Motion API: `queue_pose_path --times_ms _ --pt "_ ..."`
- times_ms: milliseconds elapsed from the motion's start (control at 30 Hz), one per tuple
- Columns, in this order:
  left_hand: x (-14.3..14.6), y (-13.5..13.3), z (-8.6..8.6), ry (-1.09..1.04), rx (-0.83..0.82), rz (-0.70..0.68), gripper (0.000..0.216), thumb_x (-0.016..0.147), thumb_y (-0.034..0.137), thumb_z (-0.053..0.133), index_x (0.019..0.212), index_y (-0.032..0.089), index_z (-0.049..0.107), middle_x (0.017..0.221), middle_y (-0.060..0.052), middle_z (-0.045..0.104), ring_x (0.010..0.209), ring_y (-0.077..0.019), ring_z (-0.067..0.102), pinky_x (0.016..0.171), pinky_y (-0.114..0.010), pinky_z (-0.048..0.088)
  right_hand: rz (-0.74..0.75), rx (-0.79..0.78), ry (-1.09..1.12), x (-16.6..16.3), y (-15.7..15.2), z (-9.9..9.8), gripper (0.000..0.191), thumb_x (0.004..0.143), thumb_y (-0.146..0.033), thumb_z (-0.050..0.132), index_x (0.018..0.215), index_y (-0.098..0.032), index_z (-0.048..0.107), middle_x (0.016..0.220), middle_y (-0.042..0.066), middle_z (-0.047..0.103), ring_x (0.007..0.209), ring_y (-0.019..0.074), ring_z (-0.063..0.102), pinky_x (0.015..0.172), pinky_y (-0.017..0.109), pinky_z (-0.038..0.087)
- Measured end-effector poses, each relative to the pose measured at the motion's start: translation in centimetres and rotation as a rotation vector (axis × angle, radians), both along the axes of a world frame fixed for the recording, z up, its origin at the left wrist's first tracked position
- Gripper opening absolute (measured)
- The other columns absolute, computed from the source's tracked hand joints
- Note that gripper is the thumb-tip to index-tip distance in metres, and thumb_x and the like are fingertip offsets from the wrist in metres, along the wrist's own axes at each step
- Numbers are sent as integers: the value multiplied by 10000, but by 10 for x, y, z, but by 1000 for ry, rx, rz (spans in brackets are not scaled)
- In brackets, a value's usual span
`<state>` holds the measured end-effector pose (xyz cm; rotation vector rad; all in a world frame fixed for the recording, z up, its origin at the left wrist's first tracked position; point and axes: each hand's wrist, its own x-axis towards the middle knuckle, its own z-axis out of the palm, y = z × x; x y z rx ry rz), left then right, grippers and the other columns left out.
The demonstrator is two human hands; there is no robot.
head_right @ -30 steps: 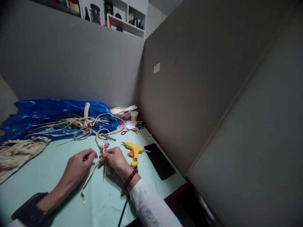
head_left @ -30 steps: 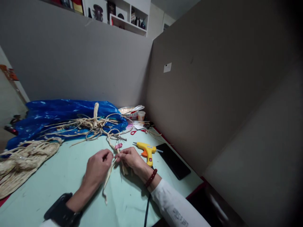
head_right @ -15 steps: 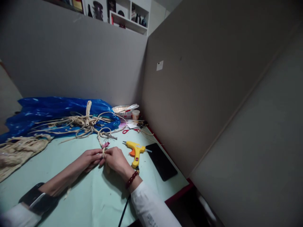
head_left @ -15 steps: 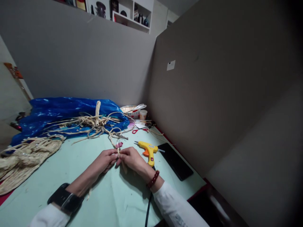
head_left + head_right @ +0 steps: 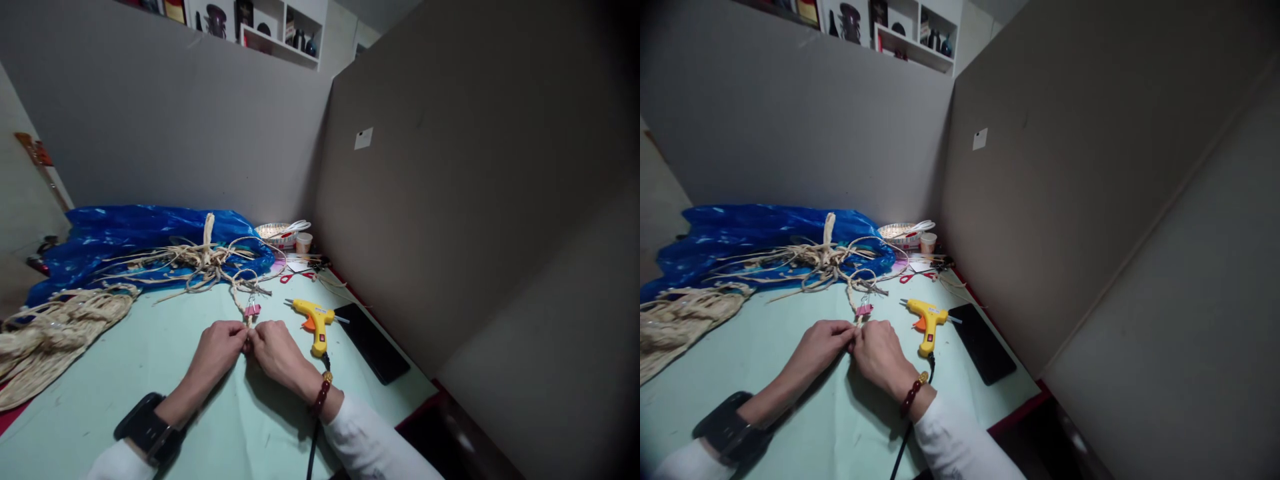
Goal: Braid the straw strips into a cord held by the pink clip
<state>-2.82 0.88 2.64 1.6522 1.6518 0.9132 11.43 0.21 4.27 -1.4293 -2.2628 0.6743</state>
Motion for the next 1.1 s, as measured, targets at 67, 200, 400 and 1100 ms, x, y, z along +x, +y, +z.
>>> queue_pose_path --times_ms 67,200,400,1100 --pt "-2 1 -5 -63 -31 -4 238 653 352 513 510 191 613 466 9 566 522 -166 495 539 -257 291 55 -62 40 -2 0 -3 422 972 -211 294 749 -119 640 656 98 668 558 133 586 532 215 371" --pt "-4 0 -8 -204 -99 -20 296 709 416 490 506 205 535 360 64 407 392 -114 359 465 -239 261 162 -135 74 -3 -2 -4 469 977 -173 259 693 -131 630 597 58 657 474 98 563 516 190 383" --pt "-6 -4 -1 -347 -156 -62 293 714 438 558 556 191 549 400 83 379 386 -79 291 430 -219 167 125 57 -38 -2 -7 5 349 953 -256 403 782 -159 692 658 63 667 603 158 571 603 255 358" --pt "-7 -1 0 -392 -112 -152 234 613 389 671 653 188 558 506 44 576 519 -136 495 532 -237 343 136 -89 258 10 24 -4 154 837 -191 564 783 -147 701 663 -4 653 615 107 528 570 202 333"
